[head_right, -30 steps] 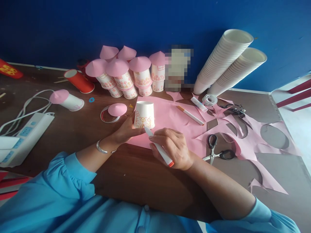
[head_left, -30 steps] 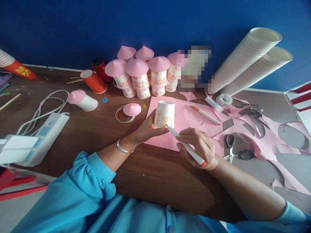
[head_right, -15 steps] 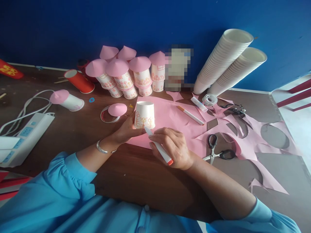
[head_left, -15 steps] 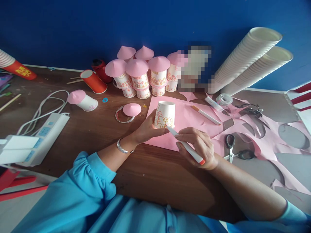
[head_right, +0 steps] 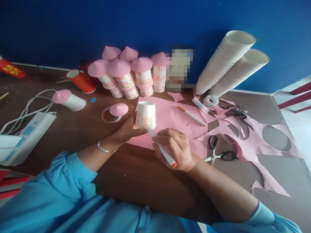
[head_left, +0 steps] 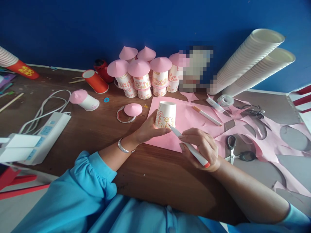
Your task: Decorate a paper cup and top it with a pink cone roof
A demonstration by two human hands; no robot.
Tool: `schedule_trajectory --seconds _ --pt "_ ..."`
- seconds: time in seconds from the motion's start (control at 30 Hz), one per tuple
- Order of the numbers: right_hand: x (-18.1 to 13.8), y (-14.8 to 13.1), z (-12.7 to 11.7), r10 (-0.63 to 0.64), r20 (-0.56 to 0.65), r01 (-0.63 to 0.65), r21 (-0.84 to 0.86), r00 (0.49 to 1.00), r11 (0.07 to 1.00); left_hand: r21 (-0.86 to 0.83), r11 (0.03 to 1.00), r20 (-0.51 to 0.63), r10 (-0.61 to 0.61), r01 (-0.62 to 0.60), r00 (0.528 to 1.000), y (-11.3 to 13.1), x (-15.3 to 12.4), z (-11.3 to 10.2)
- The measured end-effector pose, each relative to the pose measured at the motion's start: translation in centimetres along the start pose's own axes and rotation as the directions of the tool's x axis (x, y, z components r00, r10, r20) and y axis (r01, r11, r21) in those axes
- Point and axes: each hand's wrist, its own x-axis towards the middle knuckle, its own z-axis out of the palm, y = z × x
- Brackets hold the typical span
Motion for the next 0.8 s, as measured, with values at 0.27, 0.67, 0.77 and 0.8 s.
schedule_trajectory --seconds 0.27,0.67,0.77,0.8 --pt "0.13 -0.09 0.15 -0.005 0.019 0.005 0.016 1.000 1.000 0.065 0.997 0.001 0.044 -0.044 0.999 -0.13 0.03 0.00" --pt "-0.04 -0.09 0.33 0.015 0.028 -0.015 0.008 0.999 1.000 0.127 0.992 -0.023 0.031 -0.028 0.999 -0.14 0.04 0.14" --pt "-0.08 -0.05 0.35 0.019 0.023 -0.019 0.006 1.000 1.000 0.154 0.987 -0.010 0.039 -0.037 0.999 0.05 -0.01 0.17" --pt "-0.09 -0.03 0.36 0.019 0.022 -0.019 0.004 1.000 1.000 0.160 0.986 -0.008 0.042 -0.040 0.999 0.10 -0.03 0.19"
